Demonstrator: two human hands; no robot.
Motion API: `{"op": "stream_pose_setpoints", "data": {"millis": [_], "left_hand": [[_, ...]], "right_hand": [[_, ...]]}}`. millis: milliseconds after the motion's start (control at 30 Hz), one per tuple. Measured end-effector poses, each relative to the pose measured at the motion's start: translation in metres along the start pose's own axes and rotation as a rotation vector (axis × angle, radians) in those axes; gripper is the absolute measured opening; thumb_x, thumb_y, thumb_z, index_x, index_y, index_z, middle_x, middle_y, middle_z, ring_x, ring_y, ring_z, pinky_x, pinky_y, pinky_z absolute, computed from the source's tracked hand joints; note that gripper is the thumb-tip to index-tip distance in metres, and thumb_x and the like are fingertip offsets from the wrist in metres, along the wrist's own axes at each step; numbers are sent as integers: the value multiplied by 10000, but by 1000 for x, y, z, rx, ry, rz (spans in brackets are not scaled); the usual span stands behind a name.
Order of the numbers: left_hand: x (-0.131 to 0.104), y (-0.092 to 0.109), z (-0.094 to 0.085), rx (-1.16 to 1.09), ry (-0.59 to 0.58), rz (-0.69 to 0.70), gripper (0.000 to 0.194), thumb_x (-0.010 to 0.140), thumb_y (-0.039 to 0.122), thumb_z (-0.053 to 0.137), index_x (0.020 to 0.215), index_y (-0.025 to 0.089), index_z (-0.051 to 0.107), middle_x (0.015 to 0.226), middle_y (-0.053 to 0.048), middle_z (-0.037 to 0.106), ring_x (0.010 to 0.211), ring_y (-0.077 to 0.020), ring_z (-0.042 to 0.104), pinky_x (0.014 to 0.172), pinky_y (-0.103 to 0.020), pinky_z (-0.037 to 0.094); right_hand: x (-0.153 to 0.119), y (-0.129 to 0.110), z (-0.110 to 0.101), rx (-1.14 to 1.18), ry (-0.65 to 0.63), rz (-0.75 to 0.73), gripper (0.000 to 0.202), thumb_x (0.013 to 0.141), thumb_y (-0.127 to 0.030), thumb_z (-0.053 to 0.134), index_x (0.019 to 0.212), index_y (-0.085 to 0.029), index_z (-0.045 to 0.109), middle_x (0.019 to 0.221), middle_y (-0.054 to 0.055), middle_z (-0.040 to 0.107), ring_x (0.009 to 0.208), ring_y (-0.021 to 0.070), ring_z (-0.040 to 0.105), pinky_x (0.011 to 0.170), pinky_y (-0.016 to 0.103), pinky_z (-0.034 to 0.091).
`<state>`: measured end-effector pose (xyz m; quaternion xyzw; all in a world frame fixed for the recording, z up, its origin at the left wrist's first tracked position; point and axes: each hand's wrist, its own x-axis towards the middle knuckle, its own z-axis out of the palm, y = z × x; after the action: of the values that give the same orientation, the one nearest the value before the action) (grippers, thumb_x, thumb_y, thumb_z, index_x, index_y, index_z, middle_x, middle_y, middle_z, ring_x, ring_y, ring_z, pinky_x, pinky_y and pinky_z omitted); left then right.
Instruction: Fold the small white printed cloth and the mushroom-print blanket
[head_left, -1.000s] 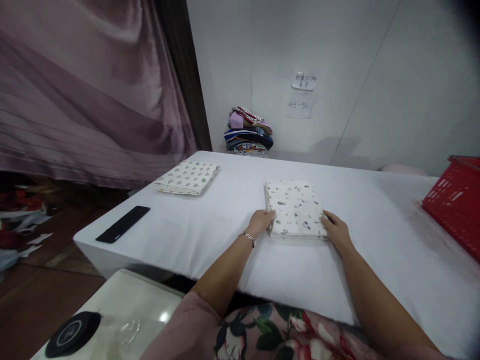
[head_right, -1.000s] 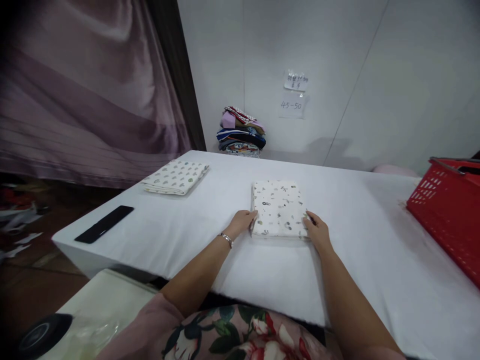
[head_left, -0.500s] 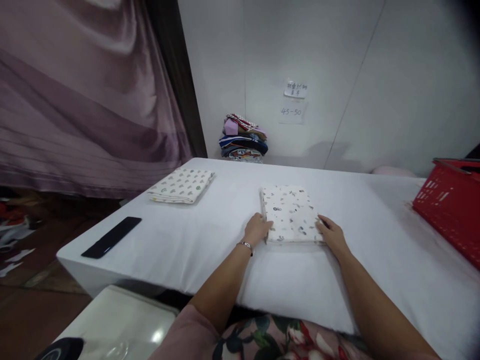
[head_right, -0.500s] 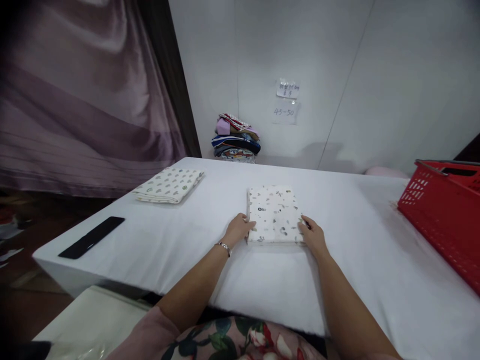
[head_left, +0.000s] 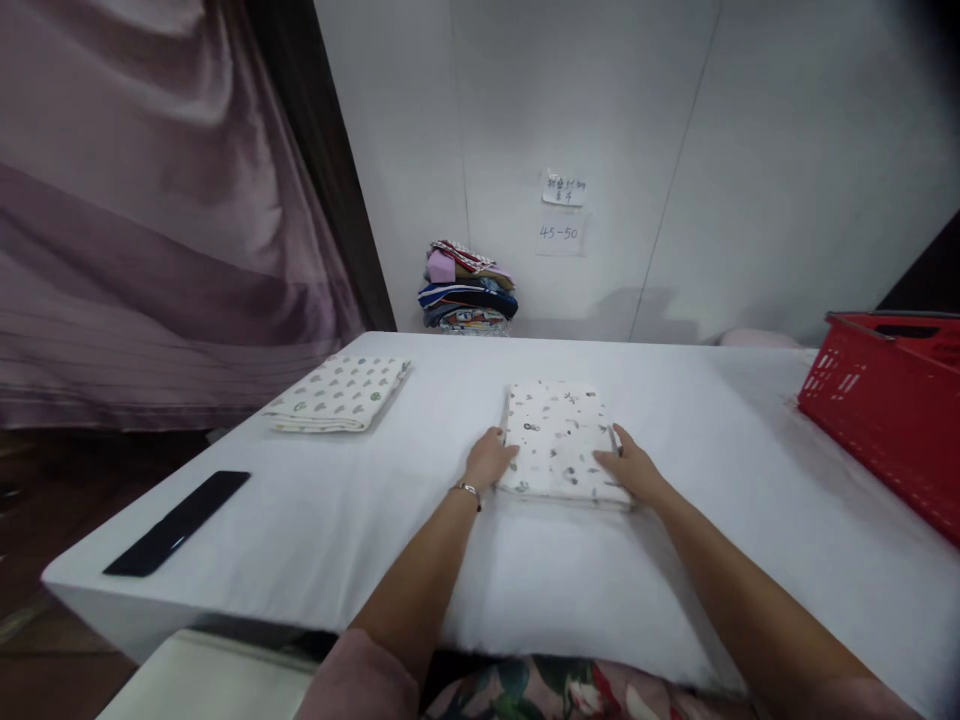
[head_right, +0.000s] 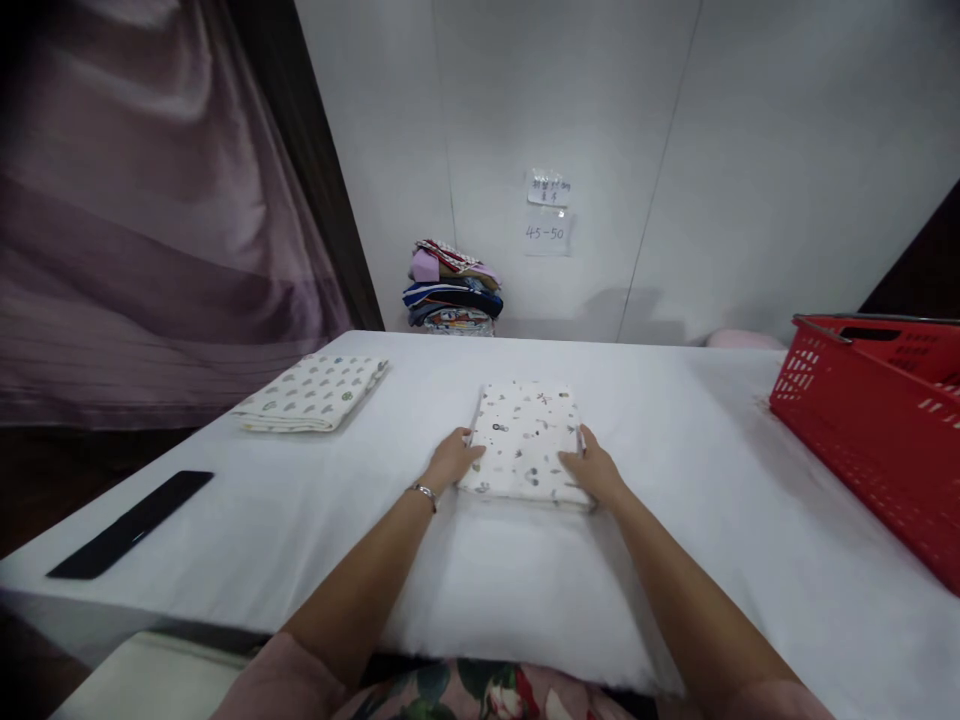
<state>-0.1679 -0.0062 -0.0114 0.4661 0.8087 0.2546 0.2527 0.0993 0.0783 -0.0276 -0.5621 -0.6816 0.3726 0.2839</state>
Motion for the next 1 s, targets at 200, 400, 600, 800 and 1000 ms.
{"op": "stream_pose_setpoints", "data": {"millis": [200,400,600,800,1000], "left_hand": [[12,-18,-31,14,-79,14,287,722,377,617,924,175,589,965,-75,674,845,-196,621,662,-241,414],[5,16,-25,281,73,144,408,799,360,514,1152,154,514,1257,-154,526,1141,-266,501,895,-329,390],[12,28,6,398,93,377,520,859,415,422,1317,171,384,1480,-113,257,1361,-275,189,1097,-438,148],[20,7,16,368,89,349,620,868,494,342,1373,134,335,1500,-103,203,1363,-307,171,1077,-439,219],[18,8,18,408,112,351,642,868,508,308,1388,130,314,1501,-89,206,1348,-293,218,1071,-405,245]], "right_hand": [[-11,-7,7,188,-133,74,978,701,-498,629,1466,-209,92,827,59,657,550,172,593,466,277,472],[46,-7,10,58,-45,61,886,722,-492,585,1451,-192,180,1020,115,653,703,210,633,589,315,503],[86,-16,24,-239,86,-47,743,737,-422,559,1390,-149,332,1257,162,533,1144,318,501,930,435,402],[86,-46,45,-597,57,-414,593,829,-340,463,1375,-141,349,1469,140,272,1358,309,179,1067,485,200],[103,-88,87,-735,-234,-645,496,893,-298,367,1368,-157,365,1458,104,315,1355,256,210,1073,456,197]]}}
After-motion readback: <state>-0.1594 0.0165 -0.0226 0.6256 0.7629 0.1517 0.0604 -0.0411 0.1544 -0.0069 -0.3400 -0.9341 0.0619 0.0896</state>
